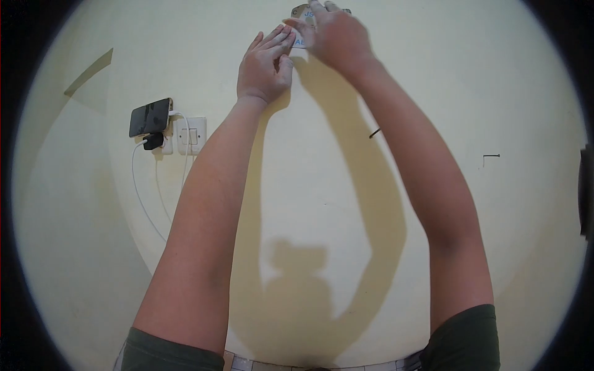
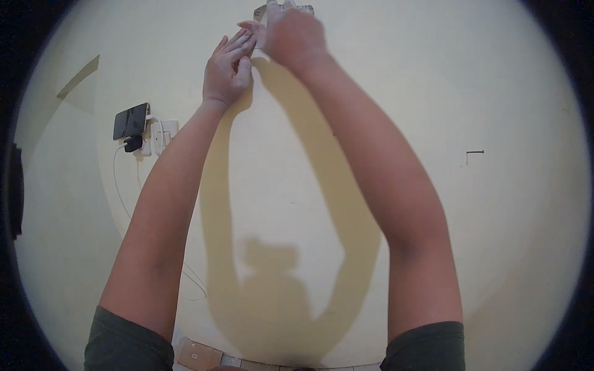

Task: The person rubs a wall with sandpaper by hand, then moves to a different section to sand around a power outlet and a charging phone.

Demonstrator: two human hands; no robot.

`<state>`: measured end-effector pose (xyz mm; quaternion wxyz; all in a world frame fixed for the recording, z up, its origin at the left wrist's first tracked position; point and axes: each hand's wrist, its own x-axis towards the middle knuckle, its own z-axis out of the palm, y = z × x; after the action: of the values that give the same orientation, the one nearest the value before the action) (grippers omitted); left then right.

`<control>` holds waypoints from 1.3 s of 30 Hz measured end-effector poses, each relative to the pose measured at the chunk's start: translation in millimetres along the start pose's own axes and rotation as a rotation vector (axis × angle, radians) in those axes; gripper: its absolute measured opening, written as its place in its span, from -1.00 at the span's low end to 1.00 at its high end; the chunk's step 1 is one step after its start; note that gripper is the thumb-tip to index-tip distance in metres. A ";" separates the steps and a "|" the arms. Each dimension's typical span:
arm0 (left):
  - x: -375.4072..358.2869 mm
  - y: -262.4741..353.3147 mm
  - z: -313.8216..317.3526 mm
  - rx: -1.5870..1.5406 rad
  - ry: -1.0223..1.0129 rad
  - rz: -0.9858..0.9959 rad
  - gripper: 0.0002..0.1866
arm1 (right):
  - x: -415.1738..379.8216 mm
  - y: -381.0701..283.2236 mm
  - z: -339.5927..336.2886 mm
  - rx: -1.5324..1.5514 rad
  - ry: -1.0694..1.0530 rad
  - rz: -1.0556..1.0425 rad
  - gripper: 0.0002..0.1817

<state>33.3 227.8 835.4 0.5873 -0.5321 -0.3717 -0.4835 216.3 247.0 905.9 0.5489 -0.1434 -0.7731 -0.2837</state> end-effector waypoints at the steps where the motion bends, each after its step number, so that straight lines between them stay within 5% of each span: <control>1: -1.7 -2.5 0.3 -0.034 0.011 -0.012 -0.46 | 1.9 -7.5 15.8 -0.068 0.073 0.029 -0.21; 4: -5.5 -1.5 -2.2 -0.005 0.014 -0.029 -0.47 | 0.9 -12.8 82.9 -0.265 0.293 0.114 -0.05; 5: -9.1 0.1 -3.8 0.027 0.008 -0.036 -0.48 | 0.0 -10.7 87.0 -0.132 0.211 0.105 0.04; 14: -35.0 17.8 -22.7 0.121 -0.067 -0.044 -0.36 | 7.3 44.1 66.1 -0.253 0.323 -0.267 -0.04; 17: -49.2 21.5 -30.8 0.119 -0.096 -0.075 -0.31 | 48.9 73.7 77.3 -0.343 0.466 -0.012 -0.12; 20: -64.8 24.7 -38.6 0.105 -0.114 -0.124 -0.29 | 68.3 36.0 95.8 -0.532 0.487 0.315 -0.25; 23: -74.3 24.8 -41.4 0.079 -0.114 -0.164 -0.27 | 73.6 0.7 99.6 -0.277 0.312 -0.425 -0.38; 26: -76.2 25.4 -44.7 0.058 -0.126 -0.186 -0.26 | 99.5 23.3 97.1 -0.243 0.276 -0.316 -0.46; 27: -77.1 25.0 -43.9 0.057 -0.125 -0.192 -0.25 | 110.0 35.1 102.9 -0.268 0.519 -0.137 -0.53; 30: -78.3 24.0 -45.0 0.049 -0.121 -0.197 -0.25 | 140.1 51.6 89.9 -0.057 0.364 0.393 -0.60; 31: -78.8 23.2 -44.1 0.047 -0.114 -0.200 -0.25 | 138.4 35.3 98.3 0.035 0.261 0.339 -0.65; 33: -80.8 21.5 -41.8 0.043 -0.105 -0.202 -0.26 | 125.7 -6.0 132.9 0.207 0.317 -0.576 -0.61; 34: -82.7 21.7 -40.8 0.037 -0.108 -0.206 -0.26 | 97.5 -46.5 113.3 -0.001 -0.020 -0.762 -0.63; 36: -81.9 20.0 -40.6 0.034 -0.097 -0.205 -0.26 | 99.5 -56.6 101.5 0.021 0.060 -0.826 -0.69; 39: -83.2 20.7 -41.6 0.026 -0.084 -0.204 -0.26 | 94.7 -86.0 54.5 0.428 0.432 -0.060 -0.72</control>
<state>28.6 200.5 744.2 0.5258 -0.5034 -0.4547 -0.5132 94.9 202.4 956.9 0.7098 0.0620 -0.6844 -0.1545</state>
